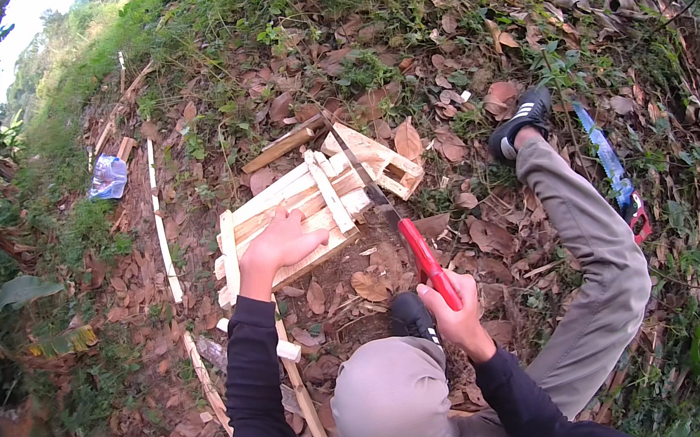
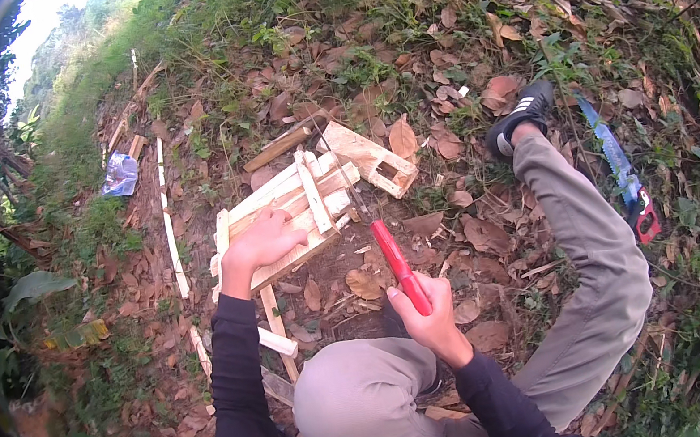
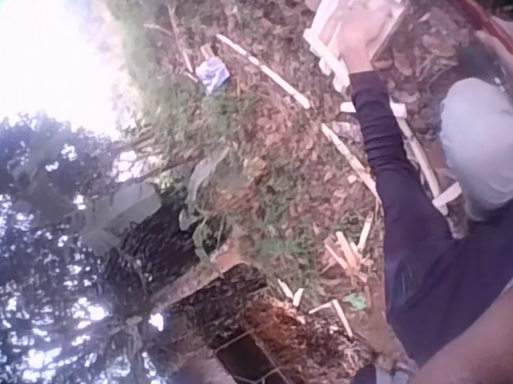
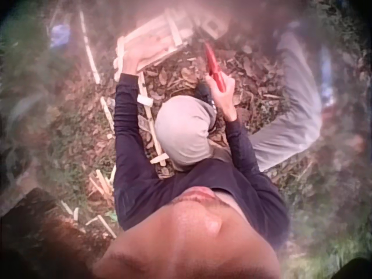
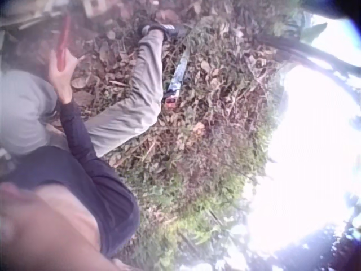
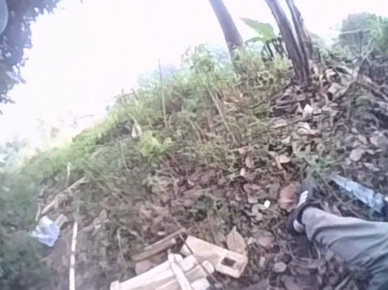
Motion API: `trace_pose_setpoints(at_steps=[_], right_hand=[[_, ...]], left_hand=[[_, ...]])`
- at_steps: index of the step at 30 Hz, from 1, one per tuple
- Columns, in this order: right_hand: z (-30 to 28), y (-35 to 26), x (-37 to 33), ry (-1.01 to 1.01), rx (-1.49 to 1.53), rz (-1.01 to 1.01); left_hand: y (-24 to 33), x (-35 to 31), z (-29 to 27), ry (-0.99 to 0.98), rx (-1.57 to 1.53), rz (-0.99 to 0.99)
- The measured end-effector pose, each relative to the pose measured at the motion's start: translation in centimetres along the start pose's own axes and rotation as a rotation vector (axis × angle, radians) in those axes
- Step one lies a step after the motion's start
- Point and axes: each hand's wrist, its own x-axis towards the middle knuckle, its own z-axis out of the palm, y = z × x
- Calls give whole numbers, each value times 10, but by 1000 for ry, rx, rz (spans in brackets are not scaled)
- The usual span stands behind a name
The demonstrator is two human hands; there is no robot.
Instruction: The person assembles a small wooden crate outdoors. They use a red hand saw to cut wooden slats to size, then use a hammer to nail the pieces together into a rectangular frame. The person occasionally lifts and rotates the crate to access different sides.
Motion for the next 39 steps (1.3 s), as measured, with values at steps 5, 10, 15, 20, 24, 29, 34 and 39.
trace_pose_setpoints(at_steps=[5,10,15,20,24,29,34,39], right_hand=[[3,-22,1,-38,15,-20],[11,-38,-4,-22,-120,-70],[17,-45,-17,-49,-137,-24],[10,-49,-26,-24,-57,91],[7,-60,-22,-93,-260,-9],[14,-57,-27,-29,-126,38],[10,-69,-23,-69,-131,123],[17,-77,-24,-70,-204,-27]], left_hand=[[-11,7,1,57,-40,33],[0,1,-8,-24,-18,46],[-45,73,-18,201,-45,-25],[-47,133,13,398,-139,-78],[-54,134,27,352,-148,-134],[-48,125,22,341,-137,-143],[-37,122,19,328,-113,-163],[-30,143,32,337,-79,-153]])
